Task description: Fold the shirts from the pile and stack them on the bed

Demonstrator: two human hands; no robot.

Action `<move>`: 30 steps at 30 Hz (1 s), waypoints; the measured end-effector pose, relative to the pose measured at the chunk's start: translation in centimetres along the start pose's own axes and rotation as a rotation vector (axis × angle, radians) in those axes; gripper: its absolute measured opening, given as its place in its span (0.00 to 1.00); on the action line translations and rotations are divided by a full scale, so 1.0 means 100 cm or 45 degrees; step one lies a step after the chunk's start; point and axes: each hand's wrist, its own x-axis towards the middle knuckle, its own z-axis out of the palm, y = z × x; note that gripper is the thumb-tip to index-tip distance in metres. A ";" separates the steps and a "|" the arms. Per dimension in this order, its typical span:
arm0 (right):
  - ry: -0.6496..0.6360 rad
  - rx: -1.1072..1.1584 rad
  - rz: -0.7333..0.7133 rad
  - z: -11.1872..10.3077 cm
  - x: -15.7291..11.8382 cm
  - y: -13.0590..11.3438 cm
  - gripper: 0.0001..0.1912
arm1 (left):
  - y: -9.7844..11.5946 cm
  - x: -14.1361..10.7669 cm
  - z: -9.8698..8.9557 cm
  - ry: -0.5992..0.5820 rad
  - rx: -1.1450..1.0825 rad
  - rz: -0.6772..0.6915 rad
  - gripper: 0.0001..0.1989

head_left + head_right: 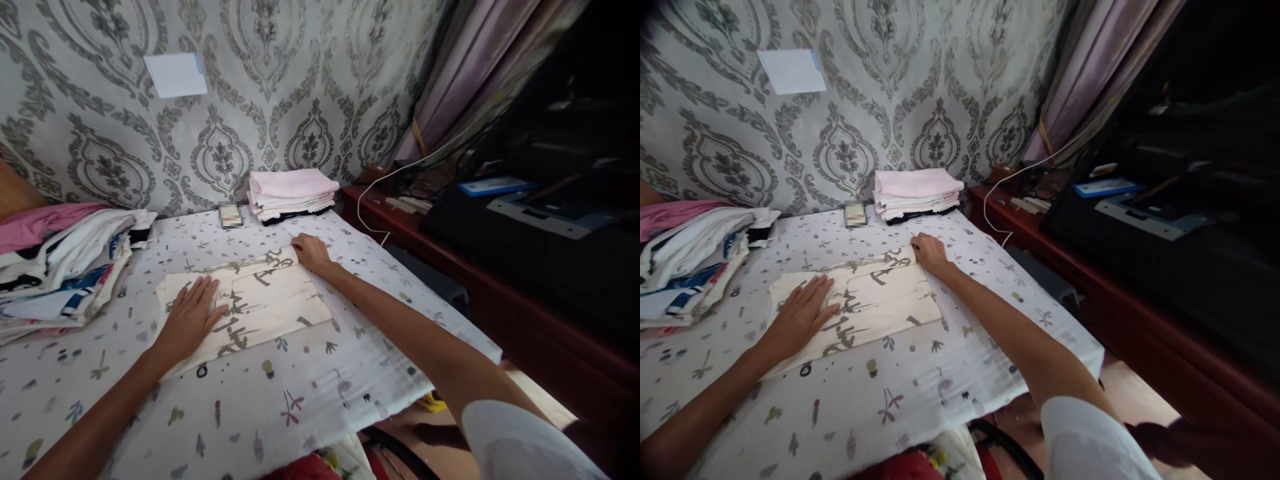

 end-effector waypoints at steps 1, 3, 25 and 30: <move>-0.002 0.004 -0.001 0.000 0.000 0.000 0.15 | 0.000 0.000 0.000 0.002 0.005 0.004 0.38; -0.006 0.013 -0.004 -0.001 0.000 0.001 0.15 | -0.001 0.000 0.001 0.010 0.016 0.010 0.37; -0.308 -0.011 -0.366 0.018 -0.031 -0.038 0.36 | 0.000 0.001 -0.002 -0.002 0.000 -0.003 0.39; -0.245 -0.062 -0.118 0.000 -0.038 -0.022 0.34 | 0.000 0.001 -0.003 -0.060 -0.018 -0.027 0.40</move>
